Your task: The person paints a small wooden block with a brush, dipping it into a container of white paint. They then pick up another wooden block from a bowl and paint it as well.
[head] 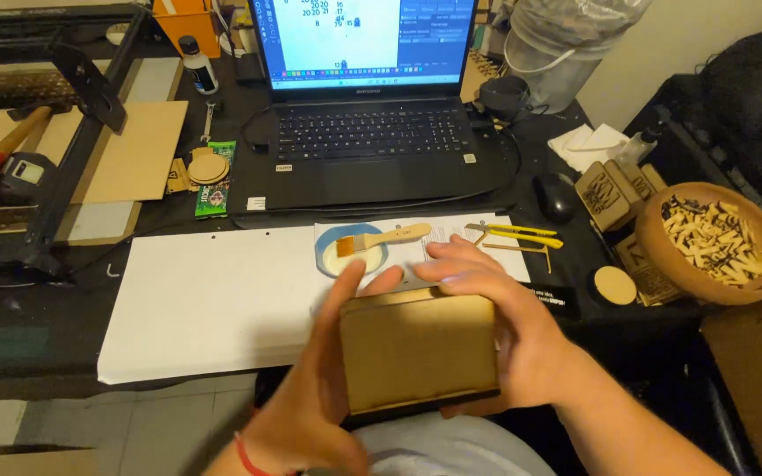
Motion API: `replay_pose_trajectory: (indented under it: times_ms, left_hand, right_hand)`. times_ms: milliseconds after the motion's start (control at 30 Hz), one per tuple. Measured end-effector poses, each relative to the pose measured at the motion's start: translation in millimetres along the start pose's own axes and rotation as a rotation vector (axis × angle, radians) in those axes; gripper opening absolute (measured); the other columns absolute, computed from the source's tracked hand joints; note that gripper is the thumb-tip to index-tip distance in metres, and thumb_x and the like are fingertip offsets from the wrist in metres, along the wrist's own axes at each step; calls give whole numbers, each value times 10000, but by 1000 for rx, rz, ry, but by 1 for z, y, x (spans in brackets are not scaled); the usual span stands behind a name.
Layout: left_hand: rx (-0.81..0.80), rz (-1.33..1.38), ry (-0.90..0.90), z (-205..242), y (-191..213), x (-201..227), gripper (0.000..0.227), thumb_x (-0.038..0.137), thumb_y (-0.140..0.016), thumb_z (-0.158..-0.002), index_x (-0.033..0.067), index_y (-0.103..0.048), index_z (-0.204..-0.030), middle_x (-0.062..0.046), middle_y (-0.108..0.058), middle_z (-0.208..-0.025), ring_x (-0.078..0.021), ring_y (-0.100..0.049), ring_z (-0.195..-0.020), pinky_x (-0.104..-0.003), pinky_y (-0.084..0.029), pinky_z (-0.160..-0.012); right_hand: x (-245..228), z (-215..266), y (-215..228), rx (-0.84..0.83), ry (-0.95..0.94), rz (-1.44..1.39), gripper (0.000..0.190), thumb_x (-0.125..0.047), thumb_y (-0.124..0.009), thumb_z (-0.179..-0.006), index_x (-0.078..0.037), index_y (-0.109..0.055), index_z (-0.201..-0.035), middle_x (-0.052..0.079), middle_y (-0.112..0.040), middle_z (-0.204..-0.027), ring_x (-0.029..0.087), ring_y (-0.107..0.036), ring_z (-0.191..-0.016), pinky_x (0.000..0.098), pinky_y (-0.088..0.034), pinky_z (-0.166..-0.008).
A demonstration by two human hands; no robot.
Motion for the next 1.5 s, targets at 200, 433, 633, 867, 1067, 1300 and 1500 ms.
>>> replay_pose_trajectory:
  times_ms: [200, 433, 633, 867, 1067, 1300, 1500]
  left_hand:
    - [317, -127, -251, 40, -1, -40, 951, 253, -942, -749, 56, -324, -1445, -192, -338, -1548, -315, -366, -1441, -478, -272, -1209]
    - [765, -543, -163, 88, 59, -41, 1085, 261, -897, -501, 74, -312, -1396, -295, -447, -1493, -368, -461, -1418, -469, -349, -1162]
    - [863, -693, -24, 84, 61, -26, 991, 105, -789, -542, 83, -289, -1397, -237, -469, -1502, -318, -457, -1416, -455, -363, -1136]
    - [821, -581, -101, 62, 103, -21, 936, -61, -759, -609, 104, -273, -1392, -221, -432, -1505, -313, -441, -1403, -433, -345, -1166]
    - [999, -108, -222, 21, 140, -64, 835, -54, -741, -758, 204, -343, -1446, -72, -561, -1301, -279, -634, -1088, -496, -596, -935]
    - [985, 168, -161, -2, 154, -91, 815, -64, -694, -813, 297, -339, -1451, -63, -577, -1325, -316, -641, -1146, -519, -577, -985]
    - [912, 219, -83, 0, 163, -96, 925, -52, -687, -825, 381, -248, -1514, -96, -570, -1322, -339, -616, -1190, -564, -531, -1025]
  right_hand:
    - [1, 8, -42, -130, -110, -189, 1006, -578, -719, -766, -39, -284, -1495, 258, -335, -1578, 491, -187, -1544, 683, -56, -1260]
    - [-56, -10, -40, -39, -313, -59, 664, -479, -654, -816, -63, -451, -1292, 179, -499, -1388, 382, -373, -1366, 569, -201, -1169]
    - [-109, -3, -20, 36, -603, 40, 364, -378, -592, -865, -91, -618, -1088, 96, -659, -1197, 268, -556, -1188, 452, -342, -1078]
    - [-10, -20, -2, 49, -804, 224, 323, -258, -524, -923, -130, -812, -851, -7, -844, -975, 129, -765, -981, 310, -502, -972]
    - [139, 13, -36, 592, -1099, -672, 244, -88, -564, -958, -47, -556, -1198, 66, -632, -872, 193, -692, -714, 242, -575, -572]
    - [159, -21, -59, 683, -1209, -725, 255, -32, -618, -924, -37, -557, -1172, 62, -617, -816, 144, -666, -598, 180, -528, -471]
    - [156, -43, -68, 673, -1044, -416, 220, 0, -645, -884, 45, -656, -1099, 90, -572, -782, 141, -594, -533, 223, -524, -412]
Point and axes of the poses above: each hand's wrist, its own z-axis away from the middle knuckle, its own y-axis out of the back of the hand, x = y × z, the point moved 1 cm from there along -z, towards the middle knuckle
